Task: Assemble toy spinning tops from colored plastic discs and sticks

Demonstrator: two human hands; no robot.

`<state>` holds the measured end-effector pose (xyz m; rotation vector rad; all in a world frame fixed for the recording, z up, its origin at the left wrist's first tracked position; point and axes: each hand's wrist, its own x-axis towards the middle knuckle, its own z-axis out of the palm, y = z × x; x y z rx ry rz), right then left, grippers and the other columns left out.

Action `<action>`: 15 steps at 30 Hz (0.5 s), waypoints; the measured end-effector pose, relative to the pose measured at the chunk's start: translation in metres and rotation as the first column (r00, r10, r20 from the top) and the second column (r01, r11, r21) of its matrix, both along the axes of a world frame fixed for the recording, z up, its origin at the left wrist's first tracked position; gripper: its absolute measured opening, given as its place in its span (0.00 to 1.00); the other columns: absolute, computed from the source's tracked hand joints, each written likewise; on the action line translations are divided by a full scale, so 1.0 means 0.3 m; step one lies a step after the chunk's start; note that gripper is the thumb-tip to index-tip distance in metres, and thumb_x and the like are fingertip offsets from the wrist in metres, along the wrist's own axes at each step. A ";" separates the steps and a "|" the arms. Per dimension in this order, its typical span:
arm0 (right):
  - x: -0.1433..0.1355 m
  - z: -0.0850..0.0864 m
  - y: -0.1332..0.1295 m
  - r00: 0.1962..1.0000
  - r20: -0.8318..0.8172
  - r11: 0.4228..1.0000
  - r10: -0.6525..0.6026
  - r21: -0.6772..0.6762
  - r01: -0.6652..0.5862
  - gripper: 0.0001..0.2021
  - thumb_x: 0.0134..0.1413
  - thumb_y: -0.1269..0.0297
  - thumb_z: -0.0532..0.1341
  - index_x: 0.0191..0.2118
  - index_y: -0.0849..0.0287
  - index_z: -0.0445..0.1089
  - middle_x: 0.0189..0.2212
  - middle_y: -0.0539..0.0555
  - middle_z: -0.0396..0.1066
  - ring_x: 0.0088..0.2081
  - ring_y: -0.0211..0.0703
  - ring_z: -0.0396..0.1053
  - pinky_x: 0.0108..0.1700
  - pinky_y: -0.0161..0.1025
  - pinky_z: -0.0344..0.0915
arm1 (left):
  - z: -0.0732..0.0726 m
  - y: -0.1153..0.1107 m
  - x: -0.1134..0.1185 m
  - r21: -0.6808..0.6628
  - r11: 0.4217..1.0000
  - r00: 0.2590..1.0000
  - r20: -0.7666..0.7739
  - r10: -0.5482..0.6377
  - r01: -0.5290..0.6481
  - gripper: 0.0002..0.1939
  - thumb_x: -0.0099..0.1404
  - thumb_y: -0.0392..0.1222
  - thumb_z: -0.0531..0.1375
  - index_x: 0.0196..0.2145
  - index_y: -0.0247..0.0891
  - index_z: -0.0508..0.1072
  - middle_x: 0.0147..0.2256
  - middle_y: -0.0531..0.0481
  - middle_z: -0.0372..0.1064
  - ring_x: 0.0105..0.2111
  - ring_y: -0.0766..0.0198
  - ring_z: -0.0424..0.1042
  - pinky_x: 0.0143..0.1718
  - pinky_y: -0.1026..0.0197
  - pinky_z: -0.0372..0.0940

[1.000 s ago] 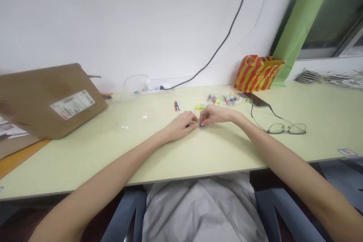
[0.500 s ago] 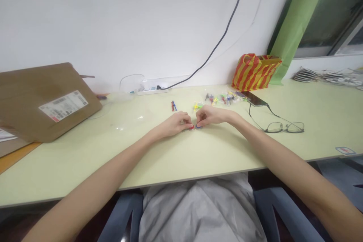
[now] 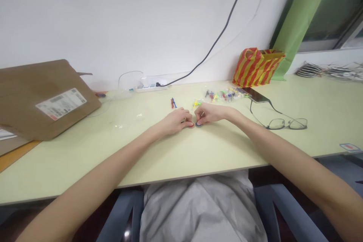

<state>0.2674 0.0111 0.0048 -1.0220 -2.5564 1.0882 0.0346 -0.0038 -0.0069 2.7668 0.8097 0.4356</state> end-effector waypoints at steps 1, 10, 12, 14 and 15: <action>0.001 -0.002 0.001 1.000 -0.006 1.000 0.003 0.000 -0.003 0.08 0.49 0.61 0.66 0.30 0.60 0.71 0.21 0.48 0.69 0.23 0.37 0.64 0.28 0.35 0.58 | 0.000 -0.002 0.000 0.004 1.000 1.000 -0.006 -0.003 0.003 0.11 0.71 0.47 0.58 0.33 0.40 0.73 0.34 0.49 0.69 0.39 0.58 0.66 0.43 0.57 0.59; 0.005 0.010 -0.006 0.999 -0.034 0.999 0.039 -0.008 -0.039 0.12 0.50 0.57 0.68 0.32 0.61 0.72 0.27 0.51 0.74 0.27 0.37 0.66 0.29 0.34 0.59 | -0.003 -0.012 -0.022 -0.180 0.984 0.990 0.135 0.046 -0.021 0.15 0.69 0.54 0.60 0.36 0.41 0.77 0.34 0.50 0.71 0.38 0.59 0.68 0.40 0.58 0.62; 0.017 0.033 -0.005 0.999 -0.019 0.999 0.048 -0.022 -0.049 0.13 0.51 0.56 0.68 0.35 0.61 0.73 0.29 0.52 0.75 0.29 0.38 0.68 0.31 0.34 0.62 | -0.002 -0.009 -0.023 -0.200 0.980 0.988 0.150 0.046 -0.016 0.15 0.68 0.55 0.60 0.36 0.40 0.78 0.35 0.49 0.72 0.38 0.59 0.69 0.41 0.58 0.62; 0.060 0.066 0.008 1.000 0.005 1.000 0.026 0.005 -0.026 0.14 0.54 0.55 0.66 0.39 0.62 0.75 0.30 0.54 0.77 0.29 0.39 0.69 0.32 0.35 0.63 | -0.002 -0.007 -0.023 -0.209 0.978 0.985 0.165 0.045 -0.010 0.16 0.68 0.55 0.60 0.36 0.40 0.78 0.35 0.49 0.73 0.39 0.58 0.70 0.42 0.58 0.63; 0.097 0.084 0.021 0.999 0.021 0.998 -0.027 0.050 0.026 0.14 0.56 0.55 0.64 0.41 0.62 0.75 0.31 0.55 0.77 0.29 0.39 0.69 0.33 0.36 0.63 | -0.002 -0.007 -0.022 -0.213 0.977 0.984 0.171 0.044 -0.006 0.16 0.69 0.55 0.60 0.36 0.40 0.78 0.35 0.48 0.74 0.39 0.58 0.70 0.42 0.58 0.63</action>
